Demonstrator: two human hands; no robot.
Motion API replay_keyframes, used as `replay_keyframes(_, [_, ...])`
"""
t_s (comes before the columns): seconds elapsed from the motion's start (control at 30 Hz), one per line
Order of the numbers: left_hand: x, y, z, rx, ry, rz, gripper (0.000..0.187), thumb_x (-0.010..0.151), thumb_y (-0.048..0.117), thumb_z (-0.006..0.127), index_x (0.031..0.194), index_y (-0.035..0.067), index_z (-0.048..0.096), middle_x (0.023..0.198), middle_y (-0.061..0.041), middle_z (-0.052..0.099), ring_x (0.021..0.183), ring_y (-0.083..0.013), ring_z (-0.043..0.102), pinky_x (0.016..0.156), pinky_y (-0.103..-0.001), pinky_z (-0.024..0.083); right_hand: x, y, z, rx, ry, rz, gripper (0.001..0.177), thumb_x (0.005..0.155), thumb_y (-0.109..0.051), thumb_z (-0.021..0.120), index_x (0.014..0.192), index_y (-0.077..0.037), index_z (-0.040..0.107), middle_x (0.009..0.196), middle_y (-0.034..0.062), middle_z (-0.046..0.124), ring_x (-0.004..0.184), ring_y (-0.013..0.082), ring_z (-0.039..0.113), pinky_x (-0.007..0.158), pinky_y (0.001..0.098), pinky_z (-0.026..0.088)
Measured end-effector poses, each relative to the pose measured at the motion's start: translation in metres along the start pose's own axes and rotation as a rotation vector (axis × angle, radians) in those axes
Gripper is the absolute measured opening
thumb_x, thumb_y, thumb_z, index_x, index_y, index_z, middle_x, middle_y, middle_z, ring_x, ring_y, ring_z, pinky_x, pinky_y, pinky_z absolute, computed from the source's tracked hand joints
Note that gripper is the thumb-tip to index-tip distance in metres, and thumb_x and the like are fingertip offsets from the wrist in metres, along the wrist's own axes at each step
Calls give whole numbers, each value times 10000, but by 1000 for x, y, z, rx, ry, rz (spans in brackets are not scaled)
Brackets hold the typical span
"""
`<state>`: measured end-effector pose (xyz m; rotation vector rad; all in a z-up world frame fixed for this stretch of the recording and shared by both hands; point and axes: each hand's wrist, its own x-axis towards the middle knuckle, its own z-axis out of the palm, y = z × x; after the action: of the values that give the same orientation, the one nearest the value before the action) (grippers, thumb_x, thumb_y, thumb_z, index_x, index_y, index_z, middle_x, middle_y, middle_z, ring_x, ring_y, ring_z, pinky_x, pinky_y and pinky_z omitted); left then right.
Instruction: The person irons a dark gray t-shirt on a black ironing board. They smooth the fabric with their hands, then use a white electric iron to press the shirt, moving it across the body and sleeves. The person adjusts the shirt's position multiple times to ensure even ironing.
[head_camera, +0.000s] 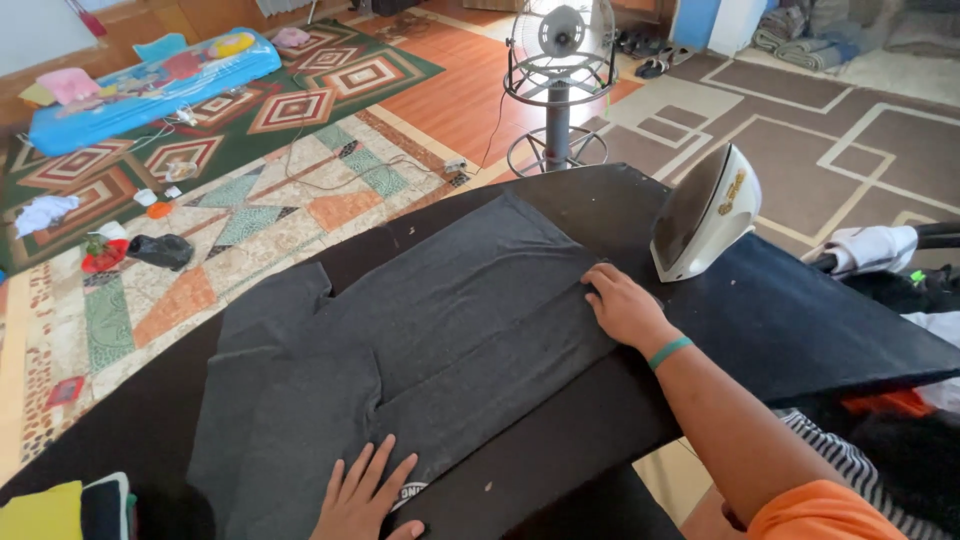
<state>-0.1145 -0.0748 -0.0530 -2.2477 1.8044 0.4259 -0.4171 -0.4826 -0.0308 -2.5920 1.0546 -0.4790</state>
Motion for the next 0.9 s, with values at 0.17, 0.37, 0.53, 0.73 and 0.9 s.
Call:
replay_keyframes(0.17, [17,17,-38,-53,-39,114,824,948,820,355,1650,453,127,1735,134,22,1594,-177,36,1249,-560,79,-5,-21,-21,68,-53,61,438,1037,-337,507,1424,-132,528,1551,39,442,1332,322,536,1000,516,527])
replay_keyframes(0.37, [45,79,-102,-158,-110,400,825,1043,636,435,1669,227,87,1742,-26,-38,1589,-286,-65,1259,-544,-12,-14,-31,-36,293,95,-4,435,992,-318,612,1377,-117,589,1531,65,501,1446,316,459,1068,540,483])
replay_keyframes(0.53, [85,110,-125,-178,-160,545,931,971,724,335,1664,160,71,1739,-75,-44,1588,-312,-78,1251,-561,-15,-21,-29,-44,391,165,-91,395,974,-243,658,1338,-94,617,1491,111,539,1440,348,472,1075,556,485])
replay_keyframes(0.73, [113,154,-167,-163,-211,667,919,987,668,350,1655,129,22,1740,-59,-54,1590,-302,-81,1265,-526,-23,-26,-33,-52,474,230,-169,392,980,-209,660,1344,-73,608,1498,128,520,1467,354,437,1101,563,477])
replay_keyframes(0.9, [145,184,-169,-108,-174,731,927,989,687,314,1657,107,36,1739,-85,-44,1585,-310,-75,1251,-533,-17,-29,-35,-55,496,229,-199,389,980,-184,675,1345,-74,599,1505,132,510,1498,354,389,1117,567,456])
